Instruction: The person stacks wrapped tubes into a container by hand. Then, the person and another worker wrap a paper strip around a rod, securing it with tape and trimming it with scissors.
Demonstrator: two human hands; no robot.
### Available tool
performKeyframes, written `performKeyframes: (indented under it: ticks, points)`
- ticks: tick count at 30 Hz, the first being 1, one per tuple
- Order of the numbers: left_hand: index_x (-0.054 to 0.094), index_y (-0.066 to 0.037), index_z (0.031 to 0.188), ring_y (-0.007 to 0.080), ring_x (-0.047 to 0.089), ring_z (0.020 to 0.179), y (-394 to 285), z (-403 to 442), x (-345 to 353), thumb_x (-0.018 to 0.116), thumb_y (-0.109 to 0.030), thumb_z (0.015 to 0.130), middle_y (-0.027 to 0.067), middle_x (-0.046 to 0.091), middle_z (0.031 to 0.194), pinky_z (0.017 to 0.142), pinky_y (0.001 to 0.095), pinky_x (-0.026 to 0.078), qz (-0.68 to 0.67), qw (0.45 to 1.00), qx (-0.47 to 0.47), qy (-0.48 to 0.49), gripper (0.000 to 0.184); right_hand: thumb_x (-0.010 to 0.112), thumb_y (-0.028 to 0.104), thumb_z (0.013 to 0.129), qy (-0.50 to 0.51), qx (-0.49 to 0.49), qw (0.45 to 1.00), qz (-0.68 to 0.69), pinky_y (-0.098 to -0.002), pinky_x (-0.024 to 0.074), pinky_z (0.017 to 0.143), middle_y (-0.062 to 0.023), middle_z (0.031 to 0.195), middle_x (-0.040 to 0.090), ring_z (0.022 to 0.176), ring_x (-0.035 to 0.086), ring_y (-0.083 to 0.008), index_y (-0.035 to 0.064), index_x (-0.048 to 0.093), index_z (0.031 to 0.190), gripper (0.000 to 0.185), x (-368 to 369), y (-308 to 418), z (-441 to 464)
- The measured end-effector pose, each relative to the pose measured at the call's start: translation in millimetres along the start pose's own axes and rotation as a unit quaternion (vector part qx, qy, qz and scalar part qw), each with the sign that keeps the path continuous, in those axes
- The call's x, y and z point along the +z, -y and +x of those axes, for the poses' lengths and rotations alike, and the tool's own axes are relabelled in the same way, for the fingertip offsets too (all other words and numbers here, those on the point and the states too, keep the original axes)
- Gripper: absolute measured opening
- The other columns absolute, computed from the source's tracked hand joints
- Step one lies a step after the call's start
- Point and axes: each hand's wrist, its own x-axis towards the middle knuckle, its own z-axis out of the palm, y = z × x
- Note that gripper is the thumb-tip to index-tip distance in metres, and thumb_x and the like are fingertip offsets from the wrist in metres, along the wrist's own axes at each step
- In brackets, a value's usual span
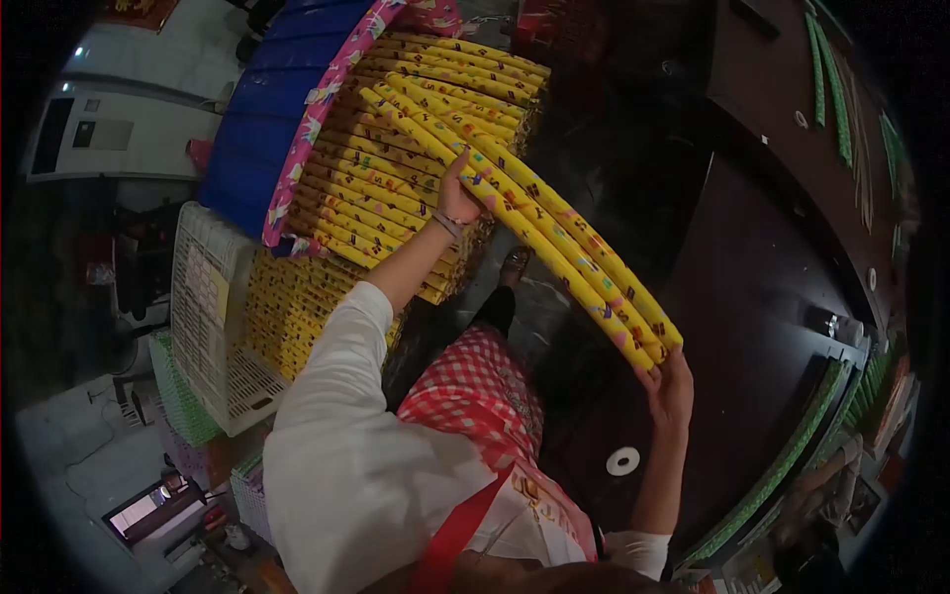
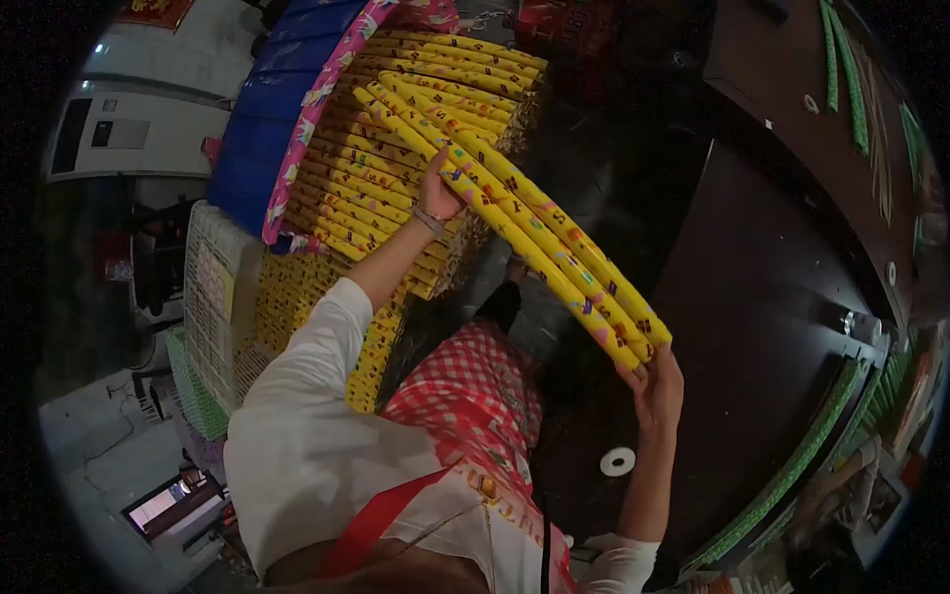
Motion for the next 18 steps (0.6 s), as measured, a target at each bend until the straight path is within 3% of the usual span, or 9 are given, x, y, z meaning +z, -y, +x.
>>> performKeyframes:
  ticks: [1, 3, 6, 9, 12, 13, 14, 16, 18]
  points:
    - [0.039, -0.012, 0.123, 0.0237, 0.048, 0.085, -14, 30, -20, 0.065, -0.036, 0.076, 0.0094, 0.047, 0.1, 0.066, 0.0429, 0.045, -0.003, 1.0, -0.014, 0.014, 0.058, 0.04, 0.032, 0.093, 0.02, 0.005, 1.0, -0.006, -0.0268, 0.0547, 0.065, -0.0162, 0.11, 0.053, 0.089, 0.06, -0.0214, -0.0023, 0.041, 0.12, 0.043, 15, 4, 30]
    - [0.037, -0.013, 0.124, 0.0225, 0.047, 0.08, -41, 64, -24, 0.066, -0.036, 0.075, 0.0112, 0.047, 0.103, 0.064, 0.0398, 0.045, 0.014, 0.999, 0.033, -0.039, 0.062, 0.038, 0.031, 0.093, 0.037, 0.014, 0.999, -0.022, -0.0279, 0.0551, 0.067, -0.0159, 0.109, 0.053, 0.091, 0.06, -0.0225, -0.0027, 0.041, 0.119, 0.043, 50, 16, 86]
    - [0.04, -0.012, 0.124, 0.0261, 0.047, 0.098, -78, 111, -35, 0.063, -0.032, 0.079, 0.0106, 0.046, 0.112, 0.073, 0.0444, 0.045, 0.026, 0.99, 0.125, -0.062, 0.055, 0.039, 0.031, 0.093, 0.08, 0.048, 0.995, -0.021, -0.029, 0.0555, 0.069, -0.0154, 0.11, 0.052, 0.095, 0.058, -0.0235, -0.003, 0.041, 0.119, 0.043, 86, 20, 172]
    - [0.04, -0.008, 0.126, 0.0261, 0.045, 0.107, -114, 147, -46, 0.059, -0.041, 0.08, 0.0107, 0.043, 0.12, 0.083, 0.0442, 0.043, 0.089, 0.98, 0.127, -0.123, 0.059, 0.04, 0.031, 0.092, 0.123, 0.076, 0.989, -0.039, -0.0298, 0.0556, 0.07, -0.0155, 0.11, 0.052, 0.095, 0.058, -0.0234, -0.0039, 0.041, 0.118, 0.043, 121, 18, 247]
    - [0.016, -0.01, 0.138, 0.0323, 0.023, 0.127, -126, 111, 24, 0.057, -0.04, 0.082, 0.0153, 0.013, 0.142, 0.101, 0.0503, 0.027, 0.396, 0.807, 0.176, -0.402, 0.076, 0.041, 0.03, 0.092, 0.154, 0.11, 0.982, -0.025, -0.0312, 0.0557, 0.071, -0.0158, 0.11, 0.052, 0.096, 0.057, -0.0244, -0.0043, 0.041, 0.117, 0.042, 142, 4, 316]
    - [0.019, -0.006, 0.137, 0.0285, 0.021, 0.129, -139, 132, -16, 0.054, -0.043, 0.083, 0.0183, 0.02, 0.14, 0.1, 0.0462, 0.031, 0.503, 0.711, 0.228, -0.435, 0.075, 0.041, 0.029, 0.092, 0.158, 0.118, 0.98, -0.035, -0.0317, 0.0557, 0.071, -0.0159, 0.11, 0.052, 0.097, 0.057, -0.0249, -0.0044, 0.041, 0.116, 0.042, 151, 4, 327]
    - [0.019, -0.006, 0.137, 0.0285, 0.021, 0.129, -144, 148, -54, 0.054, -0.043, 0.083, 0.0183, 0.02, 0.14, 0.1, 0.0462, 0.031, 0.503, 0.709, 0.23, -0.438, 0.075, 0.041, 0.029, 0.092, 0.147, 0.123, 0.981, -0.029, -0.0309, 0.0554, 0.074, -0.0162, 0.107, 0.053, 0.091, 0.06, -0.0246, -0.0035, 0.041, 0.115, 0.04, 161, -1, 336]
    - [0.017, -0.008, 0.138, 0.0263, 0.011, 0.133, -149, 149, -64, 0.046, -0.043, 0.087, 0.0137, 0.016, 0.142, 0.105, 0.046, 0.024, 0.67, 0.578, 0.382, -0.265, 0.069, 0.041, 0.029, 0.092, 0.147, 0.121, 0.981, -0.025, -0.0316, 0.0553, 0.074, -0.0164, 0.108, 0.053, 0.092, 0.059, -0.0249, -0.0037, 0.041, 0.115, 0.04, 181, -8, 352]
    - [0.016, -0.01, 0.138, 0.0256, 0.011, 0.133, -159, 158, -74, 0.042, -0.041, 0.089, 0.0092, 0.015, 0.144, 0.107, 0.0445, 0.018, 0.756, 0.498, 0.394, -0.159, 0.064, 0.04, 0.028, 0.093, 0.168, 0.116, 0.979, -0.017, -0.0336, 0.0549, 0.075, -0.0165, 0.11, 0.053, 0.094, 0.058, -0.0256, -0.0041, 0.04, 0.116, 0.04, 199, -21, 367]
